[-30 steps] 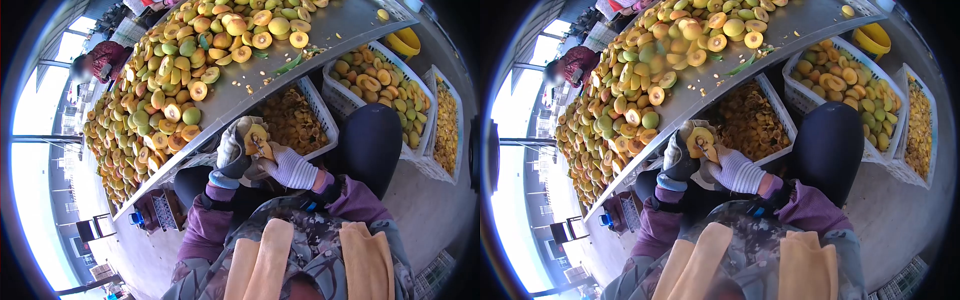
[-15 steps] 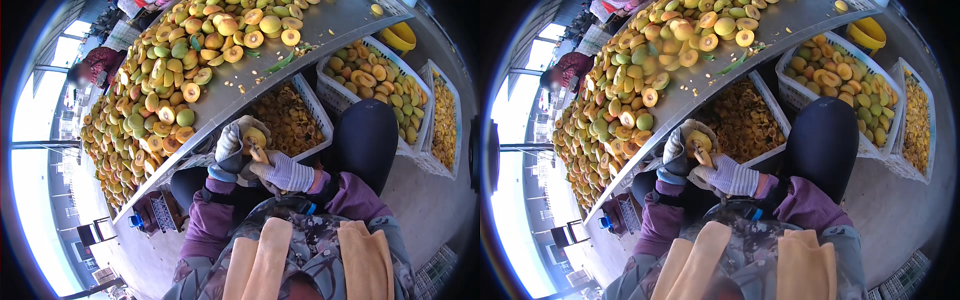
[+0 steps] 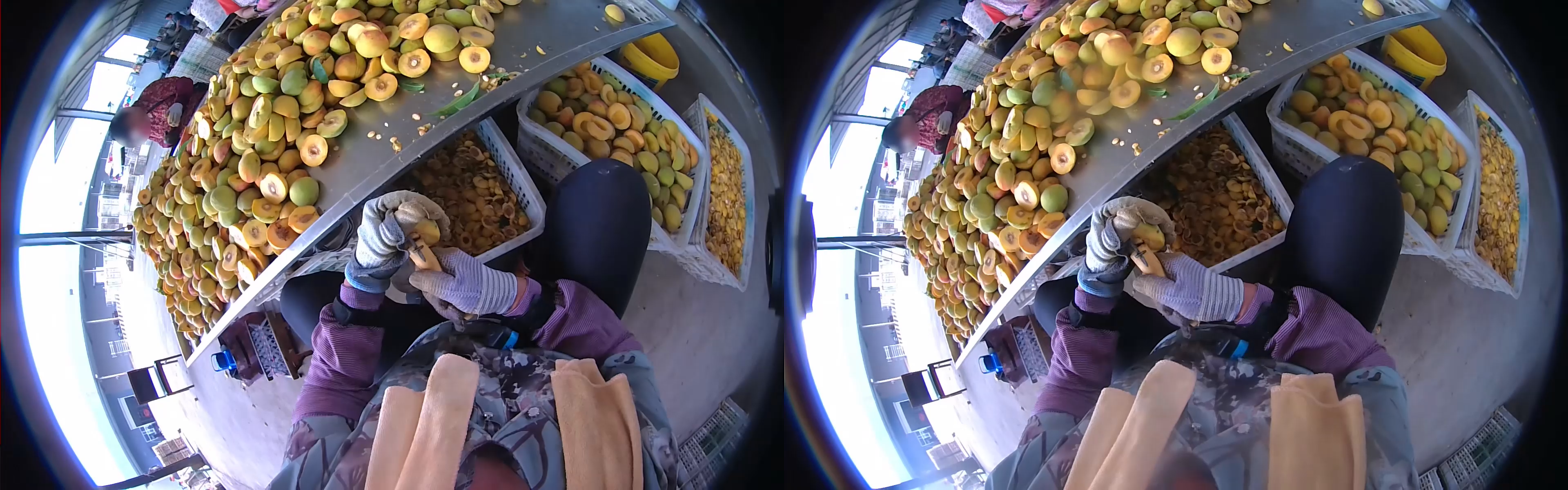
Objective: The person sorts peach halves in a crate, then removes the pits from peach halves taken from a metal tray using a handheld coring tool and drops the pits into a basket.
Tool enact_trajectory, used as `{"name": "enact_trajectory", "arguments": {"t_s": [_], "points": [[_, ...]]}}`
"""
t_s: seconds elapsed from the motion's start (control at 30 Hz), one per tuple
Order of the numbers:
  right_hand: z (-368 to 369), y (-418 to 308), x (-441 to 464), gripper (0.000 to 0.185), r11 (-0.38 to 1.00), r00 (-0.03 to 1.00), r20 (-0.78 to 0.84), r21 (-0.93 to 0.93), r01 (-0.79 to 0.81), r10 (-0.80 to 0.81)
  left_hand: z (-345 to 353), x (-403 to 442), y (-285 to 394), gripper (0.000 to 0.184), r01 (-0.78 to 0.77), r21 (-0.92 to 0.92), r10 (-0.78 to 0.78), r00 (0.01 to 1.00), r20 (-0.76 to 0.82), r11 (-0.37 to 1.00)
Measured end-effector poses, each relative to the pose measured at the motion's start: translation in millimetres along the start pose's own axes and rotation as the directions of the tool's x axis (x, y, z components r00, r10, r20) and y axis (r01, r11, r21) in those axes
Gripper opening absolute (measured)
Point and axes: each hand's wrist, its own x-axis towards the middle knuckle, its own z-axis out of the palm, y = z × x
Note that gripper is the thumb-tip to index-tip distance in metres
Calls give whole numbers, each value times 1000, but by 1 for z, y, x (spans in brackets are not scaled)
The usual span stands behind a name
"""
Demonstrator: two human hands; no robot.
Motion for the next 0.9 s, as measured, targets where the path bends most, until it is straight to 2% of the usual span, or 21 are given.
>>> {"name": "enact_trajectory", "arguments": {"t_s": [0.1,0.2,0.23,0.33,0.37,0.47,0.5,0.6,0.63,0.73,0.77,0.87,0.9], "points": [[9,-13,-8,24,987,1000,21,163,9,-12,12,-1,-16,55,-39,-461,19,999,-48,886],[5,-13,-9,28,979,999,44,204,-19,10,23,2,-20,54,-88,-552,46,995,-89,829],[4,-12,-9,29,970,997,76,238,-41,24,27,3,-19,48,-102,-578,40,992,-119,810],[2,-8,-7,31,954,991,131,290,-79,42,31,7,-23,38,-84,-770,119,993,-10,633],[3,-7,-7,32,959,993,115,274,-68,37,31,8,-23,36,-76,-770,131,991,10,633],[-2,-8,-8,34,943,990,119,314,-108,74,29,3,-12,43,30,-535,-108,987,-116,844],[-4,-8,-8,35,930,987,130,344,-130,90,32,0,-12,51,16,-524,-126,977,-175,852],[-5,4,-6,36,852,975,223,509,-124,9,30,2,-15,52,115,-747,-199,980,-23,655],[-8,5,-7,35,857,975,222,501,-118,4,32,2,-14,57,136,-800,-224,975,2,584],[-14,-2,-12,31,889,978,208,448,-92,-4,42,7,1,57,74,-566,-312,888,-337,821],[-15,-9,-18,30,907,981,196,414,-81,-2,29,7,-8,60,11,-689,-276,921,-275,725],[-21,-18,-30,27,916,971,236,397,-66,-32,7,4,-10,67,-116,-705,-151,940,-306,700],[-21,-24,-33,29,929,975,223,366,-59,-26,5,3,-17,70,-209,-611,-66,916,-395,764]]}}
